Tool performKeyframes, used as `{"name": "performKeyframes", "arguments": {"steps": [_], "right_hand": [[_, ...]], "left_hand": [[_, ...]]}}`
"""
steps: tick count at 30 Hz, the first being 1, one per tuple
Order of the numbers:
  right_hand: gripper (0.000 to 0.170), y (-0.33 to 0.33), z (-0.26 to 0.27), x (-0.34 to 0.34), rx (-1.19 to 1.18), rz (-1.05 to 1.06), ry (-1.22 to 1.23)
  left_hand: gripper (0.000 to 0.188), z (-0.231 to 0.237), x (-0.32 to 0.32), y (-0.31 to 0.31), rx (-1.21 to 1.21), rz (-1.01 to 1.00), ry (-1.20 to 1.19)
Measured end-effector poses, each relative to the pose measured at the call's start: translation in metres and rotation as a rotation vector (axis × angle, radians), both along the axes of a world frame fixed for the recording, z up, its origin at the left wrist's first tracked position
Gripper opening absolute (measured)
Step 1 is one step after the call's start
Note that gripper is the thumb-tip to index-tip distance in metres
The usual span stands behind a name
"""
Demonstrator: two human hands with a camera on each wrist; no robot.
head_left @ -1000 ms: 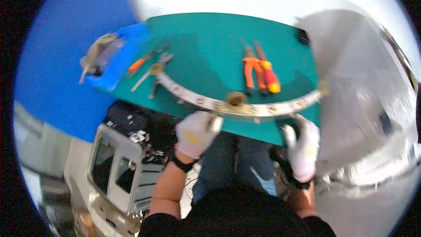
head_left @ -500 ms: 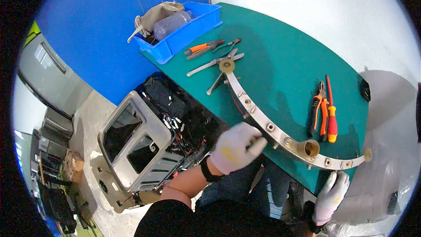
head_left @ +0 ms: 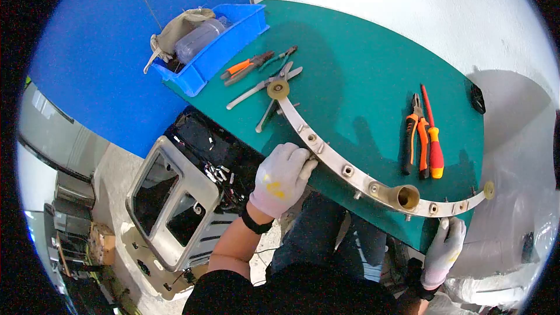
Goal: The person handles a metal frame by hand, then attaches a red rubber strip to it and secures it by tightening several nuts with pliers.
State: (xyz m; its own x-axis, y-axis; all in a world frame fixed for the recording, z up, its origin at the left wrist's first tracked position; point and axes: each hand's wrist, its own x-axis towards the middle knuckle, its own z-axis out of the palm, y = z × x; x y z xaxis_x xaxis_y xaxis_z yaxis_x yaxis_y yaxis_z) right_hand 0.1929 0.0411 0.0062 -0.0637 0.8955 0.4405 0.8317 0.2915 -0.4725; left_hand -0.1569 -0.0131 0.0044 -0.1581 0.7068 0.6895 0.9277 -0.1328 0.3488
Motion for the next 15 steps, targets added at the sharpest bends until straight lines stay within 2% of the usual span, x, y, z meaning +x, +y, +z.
{"name": "performKeyframes", "arguments": {"steps": [7, 9, 15], "right_hand": [[0.014, 0.0017, 0.0020, -0.0010, 0.038, 0.038, 0.008], [0.013, 0.0035, -0.0014, 0.0020, 0.031, 0.048, -0.002], [0.011, 0.0036, -0.0009, 0.0000, 0.052, 0.056, -0.024]], "left_hand": [[0.011, -0.0065, -0.0008, 0.0023, 0.009, 0.017, 0.036], [0.009, -0.0083, 0.0002, 0.0025, -0.056, 0.076, 0.061], [0.008, -0.0075, 0.0002, 0.0028, -0.054, 0.043, 0.008]]}}
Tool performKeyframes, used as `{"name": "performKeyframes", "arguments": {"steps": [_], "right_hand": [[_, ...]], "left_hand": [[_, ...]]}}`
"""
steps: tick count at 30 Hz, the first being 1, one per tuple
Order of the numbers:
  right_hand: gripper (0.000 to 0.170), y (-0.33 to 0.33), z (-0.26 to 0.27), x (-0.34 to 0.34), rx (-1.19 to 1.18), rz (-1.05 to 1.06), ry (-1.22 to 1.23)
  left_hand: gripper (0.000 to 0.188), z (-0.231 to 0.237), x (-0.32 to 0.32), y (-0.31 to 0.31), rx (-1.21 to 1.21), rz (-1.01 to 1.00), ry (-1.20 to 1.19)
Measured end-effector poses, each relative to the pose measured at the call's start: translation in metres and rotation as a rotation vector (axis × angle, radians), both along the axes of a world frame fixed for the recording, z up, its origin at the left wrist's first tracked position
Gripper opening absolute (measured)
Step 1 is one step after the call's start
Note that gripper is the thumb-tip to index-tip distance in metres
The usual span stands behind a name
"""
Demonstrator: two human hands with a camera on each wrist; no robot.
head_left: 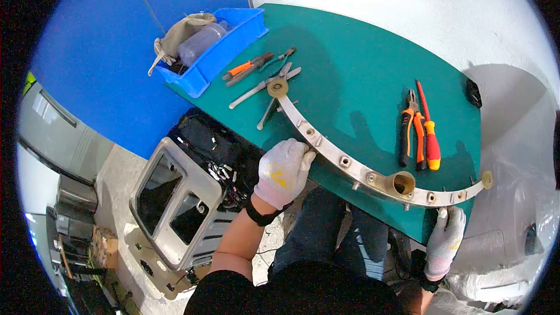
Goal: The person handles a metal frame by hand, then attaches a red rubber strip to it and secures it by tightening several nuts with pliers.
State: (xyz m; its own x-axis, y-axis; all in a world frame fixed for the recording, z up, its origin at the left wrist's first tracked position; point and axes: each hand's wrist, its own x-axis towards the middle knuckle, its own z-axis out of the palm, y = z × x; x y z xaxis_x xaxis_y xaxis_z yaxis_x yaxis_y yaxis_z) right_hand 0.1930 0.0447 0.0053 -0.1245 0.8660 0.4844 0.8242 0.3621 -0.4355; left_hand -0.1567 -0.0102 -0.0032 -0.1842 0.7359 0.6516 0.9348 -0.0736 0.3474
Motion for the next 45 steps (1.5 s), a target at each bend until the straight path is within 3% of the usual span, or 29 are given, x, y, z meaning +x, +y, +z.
{"name": "performKeyframes", "arguments": {"steps": [12, 25, 31, 35, 37, 40, 45], "right_hand": [[0.016, 0.000, 0.000, -0.003, -0.023, -0.041, -0.052], [0.016, -0.003, 0.001, -0.004, 0.042, -0.022, -0.117], [0.015, -0.003, 0.001, -0.003, 0.042, -0.004, -0.102], [0.015, -0.003, 0.001, -0.003, 0.039, -0.009, -0.102], [0.015, -0.003, 0.000, -0.002, 0.044, -0.009, -0.109], [0.016, -0.004, 0.001, -0.003, 0.044, -0.011, -0.109], [0.015, -0.004, 0.003, -0.004, 0.046, -0.011, -0.102]], "left_hand": [[0.019, -0.002, -0.003, 0.000, 0.050, -0.004, -0.044], [0.010, -0.006, -0.006, 0.002, 0.077, -0.039, 0.056], [0.011, 0.006, -0.013, -0.004, -0.039, -0.099, -0.040], [0.009, 0.028, -0.040, -0.006, 0.076, 0.237, -0.368], [0.015, 0.025, -0.057, 0.002, 0.131, 0.252, -0.235], [0.023, 0.013, -0.063, 0.014, 0.011, 0.205, -0.215], [0.021, 0.000, -0.067, 0.027, 0.017, 0.249, -0.063]]}}
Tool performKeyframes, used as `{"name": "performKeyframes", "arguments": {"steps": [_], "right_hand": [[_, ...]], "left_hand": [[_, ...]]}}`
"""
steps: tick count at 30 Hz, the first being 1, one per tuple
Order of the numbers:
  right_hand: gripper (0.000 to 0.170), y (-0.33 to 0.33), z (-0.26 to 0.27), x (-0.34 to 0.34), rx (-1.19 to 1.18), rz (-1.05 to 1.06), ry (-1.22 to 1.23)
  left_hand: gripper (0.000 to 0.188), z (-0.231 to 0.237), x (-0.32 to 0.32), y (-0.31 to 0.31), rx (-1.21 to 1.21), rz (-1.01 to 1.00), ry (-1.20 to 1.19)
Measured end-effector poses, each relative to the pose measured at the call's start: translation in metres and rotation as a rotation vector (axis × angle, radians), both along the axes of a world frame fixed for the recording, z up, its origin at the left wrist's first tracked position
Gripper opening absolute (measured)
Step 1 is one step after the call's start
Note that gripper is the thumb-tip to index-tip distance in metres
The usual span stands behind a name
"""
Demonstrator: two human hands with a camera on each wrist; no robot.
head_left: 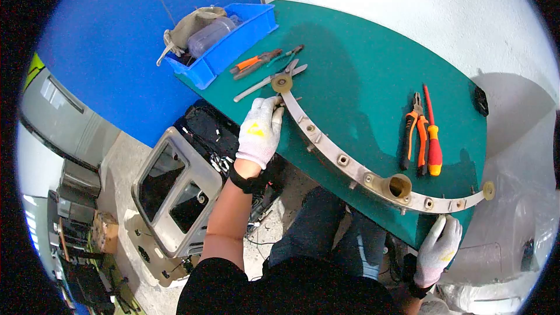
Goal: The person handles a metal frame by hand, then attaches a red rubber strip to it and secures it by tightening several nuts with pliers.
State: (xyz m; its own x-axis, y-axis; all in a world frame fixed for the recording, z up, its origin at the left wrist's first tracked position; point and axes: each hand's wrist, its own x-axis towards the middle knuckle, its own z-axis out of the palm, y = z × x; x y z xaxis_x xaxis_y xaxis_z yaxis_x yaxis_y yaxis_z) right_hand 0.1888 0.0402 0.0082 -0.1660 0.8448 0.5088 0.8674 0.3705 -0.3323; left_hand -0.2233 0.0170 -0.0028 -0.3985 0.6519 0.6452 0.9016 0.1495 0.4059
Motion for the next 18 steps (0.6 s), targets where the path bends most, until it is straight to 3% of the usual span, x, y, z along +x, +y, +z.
{"name": "performKeyframes", "arguments": {"steps": [8, 18], "right_hand": [[0.015, 0.001, -0.001, 0.001, -0.010, 0.005, 0.060], [0.017, 0.002, -0.012, 0.008, 0.003, -0.087, 0.136]], "left_hand": [[0.014, -0.003, 0.002, 0.006, 0.002, 0.051, 0.116], [0.015, -0.005, 0.021, 0.006, -0.060, 0.027, -0.030]]}}
